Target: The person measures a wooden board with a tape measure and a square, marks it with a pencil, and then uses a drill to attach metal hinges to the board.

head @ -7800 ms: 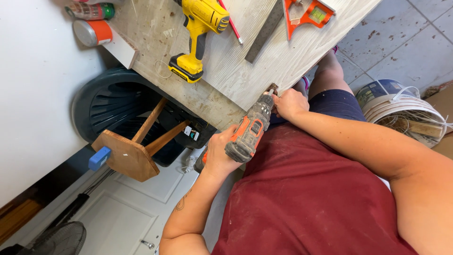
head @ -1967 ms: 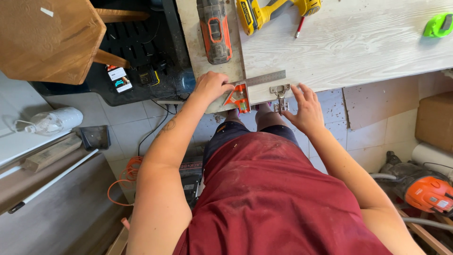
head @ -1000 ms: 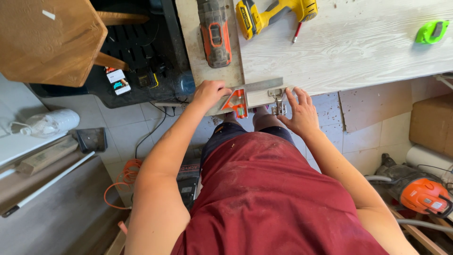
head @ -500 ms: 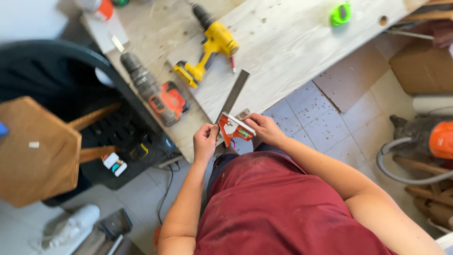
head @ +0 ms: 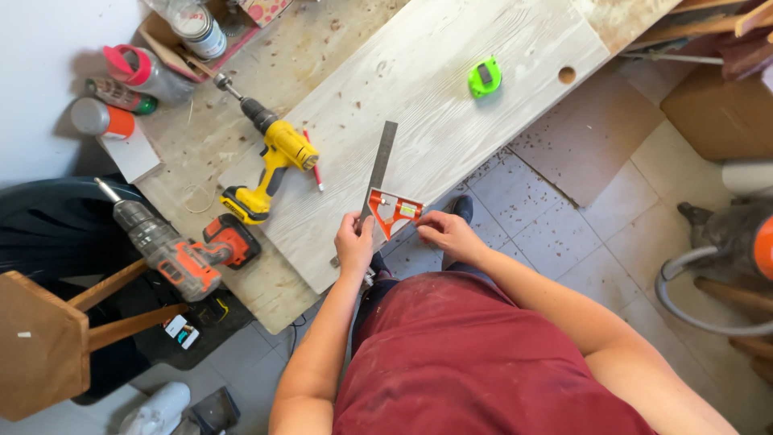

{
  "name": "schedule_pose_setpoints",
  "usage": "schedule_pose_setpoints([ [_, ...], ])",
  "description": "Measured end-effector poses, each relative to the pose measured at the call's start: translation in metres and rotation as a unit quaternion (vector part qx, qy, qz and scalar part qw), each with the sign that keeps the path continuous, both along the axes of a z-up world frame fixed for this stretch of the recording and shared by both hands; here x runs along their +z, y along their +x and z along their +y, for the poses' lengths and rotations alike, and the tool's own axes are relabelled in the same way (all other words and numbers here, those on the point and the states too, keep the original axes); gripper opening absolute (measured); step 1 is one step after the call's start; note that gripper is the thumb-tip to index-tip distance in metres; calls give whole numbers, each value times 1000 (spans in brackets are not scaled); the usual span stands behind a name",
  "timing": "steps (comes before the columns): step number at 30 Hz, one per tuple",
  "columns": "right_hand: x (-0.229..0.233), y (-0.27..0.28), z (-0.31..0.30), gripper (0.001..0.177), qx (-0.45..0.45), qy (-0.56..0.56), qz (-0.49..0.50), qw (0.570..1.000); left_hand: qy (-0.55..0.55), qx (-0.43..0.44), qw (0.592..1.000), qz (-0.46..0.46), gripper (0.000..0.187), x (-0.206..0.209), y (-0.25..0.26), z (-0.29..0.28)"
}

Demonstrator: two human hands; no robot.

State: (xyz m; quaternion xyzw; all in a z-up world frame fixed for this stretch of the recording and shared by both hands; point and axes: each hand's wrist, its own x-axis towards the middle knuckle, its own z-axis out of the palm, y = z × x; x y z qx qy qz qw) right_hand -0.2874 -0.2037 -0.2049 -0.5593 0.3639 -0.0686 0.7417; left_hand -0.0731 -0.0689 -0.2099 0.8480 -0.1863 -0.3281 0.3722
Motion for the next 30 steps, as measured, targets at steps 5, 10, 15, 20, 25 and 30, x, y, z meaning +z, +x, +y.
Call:
schedule_pose_setpoints([
  [5,-7,-92,-101,19,-24,-77,95,992,44,58,997,-1,35,36,-52,-107],
  [10,-13,-165,-177,18,-22,-83,150,985,68,90,993,-25,40,4,-78,-174],
  [15,21,-166,-209,18,-18,-65,159,985,91,85,991,-48,42,-15,-82,-198],
  [20,119,-124,-208,23,30,-51,-68,996,23,40,984,-172,40,-59,-77,-204],
  [25,351,-48,-194,26,274,-152,-417,853,12,-13,969,-247,38,-75,-65,-201],
  [30,381,-27,-193,25,318,-224,-439,810,10,-57,963,-265,46,-64,-60,-190],
])
